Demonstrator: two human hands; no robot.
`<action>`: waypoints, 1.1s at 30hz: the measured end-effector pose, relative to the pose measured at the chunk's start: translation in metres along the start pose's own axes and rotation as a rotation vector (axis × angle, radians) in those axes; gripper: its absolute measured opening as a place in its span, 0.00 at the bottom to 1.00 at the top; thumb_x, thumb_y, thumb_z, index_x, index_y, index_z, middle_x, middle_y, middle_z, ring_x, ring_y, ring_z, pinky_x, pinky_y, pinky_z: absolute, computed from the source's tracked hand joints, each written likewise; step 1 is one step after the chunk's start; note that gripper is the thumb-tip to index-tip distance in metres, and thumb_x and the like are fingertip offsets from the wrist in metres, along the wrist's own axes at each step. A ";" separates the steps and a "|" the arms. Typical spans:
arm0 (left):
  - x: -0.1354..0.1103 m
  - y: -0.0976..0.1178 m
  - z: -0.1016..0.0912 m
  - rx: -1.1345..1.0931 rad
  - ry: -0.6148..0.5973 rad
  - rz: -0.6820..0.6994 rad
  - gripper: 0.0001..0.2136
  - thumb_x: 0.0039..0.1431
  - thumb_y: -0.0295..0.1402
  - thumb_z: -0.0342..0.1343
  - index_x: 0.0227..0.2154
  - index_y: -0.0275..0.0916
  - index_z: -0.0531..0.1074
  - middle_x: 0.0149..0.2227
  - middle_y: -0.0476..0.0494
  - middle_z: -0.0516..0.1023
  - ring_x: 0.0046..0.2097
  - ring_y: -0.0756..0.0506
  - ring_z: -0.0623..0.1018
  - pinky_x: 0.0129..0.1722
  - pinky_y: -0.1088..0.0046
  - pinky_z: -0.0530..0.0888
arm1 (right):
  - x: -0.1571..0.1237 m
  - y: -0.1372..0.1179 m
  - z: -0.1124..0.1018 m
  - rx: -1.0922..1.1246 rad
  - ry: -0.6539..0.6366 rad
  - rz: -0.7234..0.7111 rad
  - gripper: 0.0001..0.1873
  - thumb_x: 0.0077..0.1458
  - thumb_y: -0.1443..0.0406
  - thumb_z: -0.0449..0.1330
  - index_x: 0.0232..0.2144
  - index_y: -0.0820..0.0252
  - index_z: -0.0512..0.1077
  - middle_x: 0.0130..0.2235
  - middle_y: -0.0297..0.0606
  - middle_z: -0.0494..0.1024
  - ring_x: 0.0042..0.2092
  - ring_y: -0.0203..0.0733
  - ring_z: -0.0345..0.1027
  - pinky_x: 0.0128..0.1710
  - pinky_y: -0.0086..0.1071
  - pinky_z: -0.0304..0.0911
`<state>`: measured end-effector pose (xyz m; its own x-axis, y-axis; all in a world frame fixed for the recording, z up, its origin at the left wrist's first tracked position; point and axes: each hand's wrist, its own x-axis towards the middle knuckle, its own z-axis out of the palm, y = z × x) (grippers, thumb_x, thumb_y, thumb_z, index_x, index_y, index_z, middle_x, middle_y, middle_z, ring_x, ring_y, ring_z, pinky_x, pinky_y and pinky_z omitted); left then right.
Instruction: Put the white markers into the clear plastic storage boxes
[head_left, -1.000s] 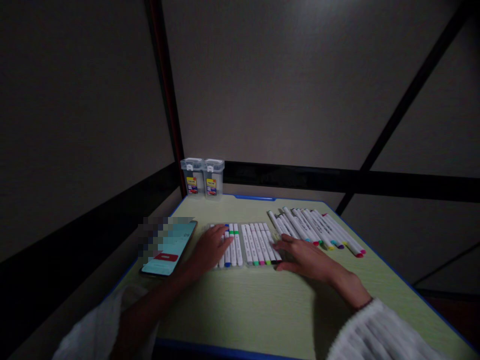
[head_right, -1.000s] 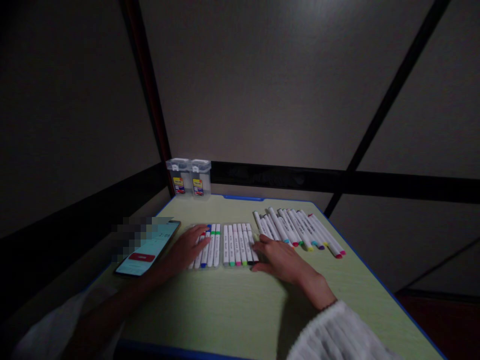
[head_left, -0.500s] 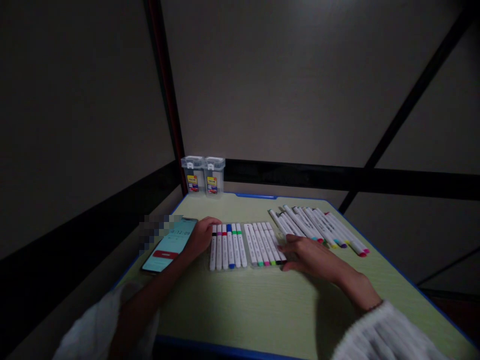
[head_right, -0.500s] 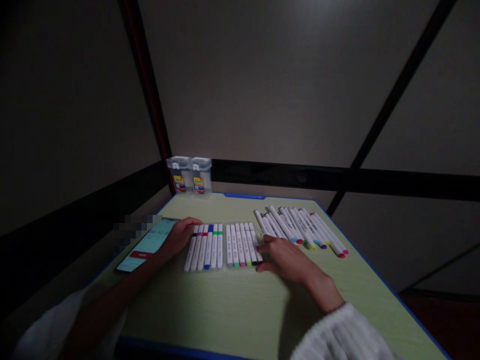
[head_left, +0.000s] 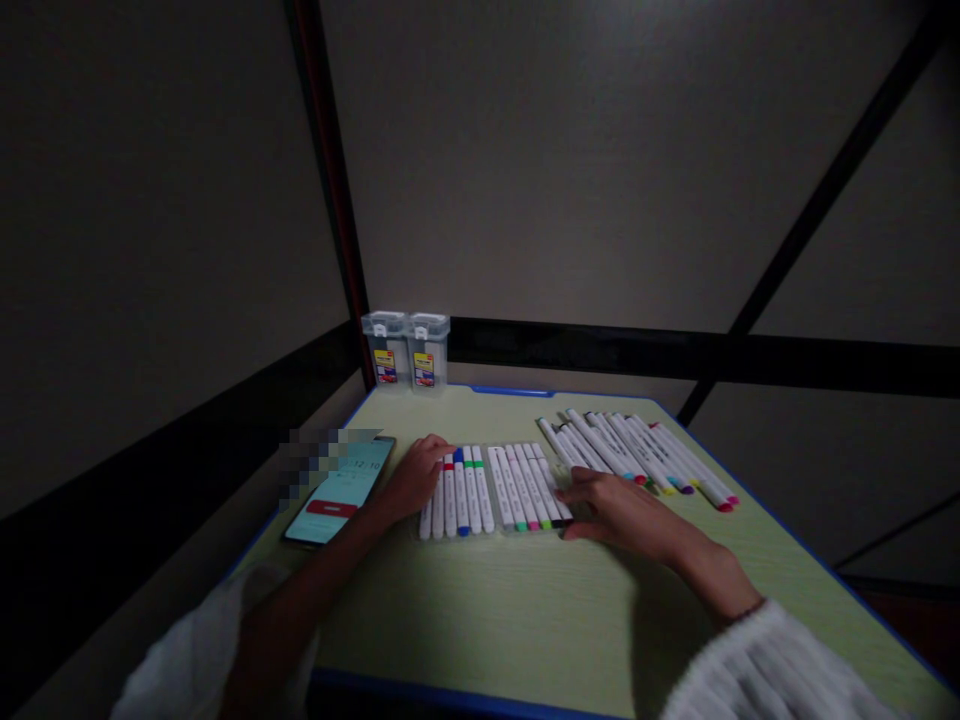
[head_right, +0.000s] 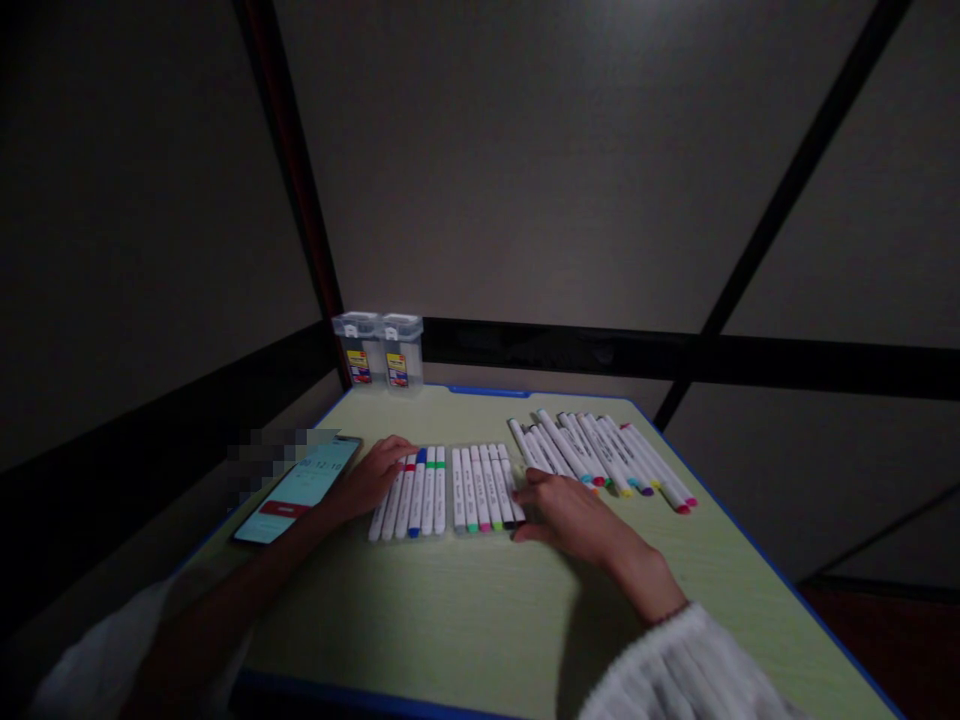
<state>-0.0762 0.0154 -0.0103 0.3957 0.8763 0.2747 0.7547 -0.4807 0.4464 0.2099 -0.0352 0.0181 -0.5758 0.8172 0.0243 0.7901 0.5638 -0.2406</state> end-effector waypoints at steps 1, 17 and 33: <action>0.001 -0.001 0.001 0.022 -0.016 -0.003 0.19 0.51 0.24 0.37 0.41 0.38 0.70 0.43 0.43 0.70 0.47 0.46 0.67 0.50 0.67 0.63 | 0.000 0.000 0.000 -0.002 0.002 0.002 0.16 0.47 0.58 0.59 0.39 0.58 0.72 0.37 0.42 0.71 0.36 0.45 0.68 0.35 0.36 0.61; 0.031 -0.016 0.019 -0.052 0.033 -0.205 0.16 0.52 0.26 0.40 0.34 0.37 0.73 0.36 0.44 0.74 0.41 0.48 0.71 0.45 0.70 0.66 | -0.001 -0.003 -0.002 0.020 0.007 -0.003 0.16 0.48 0.58 0.58 0.39 0.59 0.72 0.38 0.43 0.71 0.38 0.45 0.68 0.37 0.36 0.61; 0.033 -0.014 0.016 -0.357 0.092 -0.287 0.13 0.49 0.26 0.43 0.31 0.33 0.72 0.37 0.42 0.75 0.41 0.46 0.73 0.43 0.68 0.68 | -0.001 0.001 0.000 0.033 -0.003 0.005 0.19 0.48 0.56 0.57 0.41 0.60 0.71 0.40 0.44 0.71 0.40 0.46 0.67 0.39 0.36 0.61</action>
<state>-0.0657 0.0515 -0.0217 0.1368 0.9769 0.1640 0.5937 -0.2134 0.7759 0.2114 -0.0355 0.0177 -0.5723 0.8198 0.0198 0.7859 0.5552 -0.2722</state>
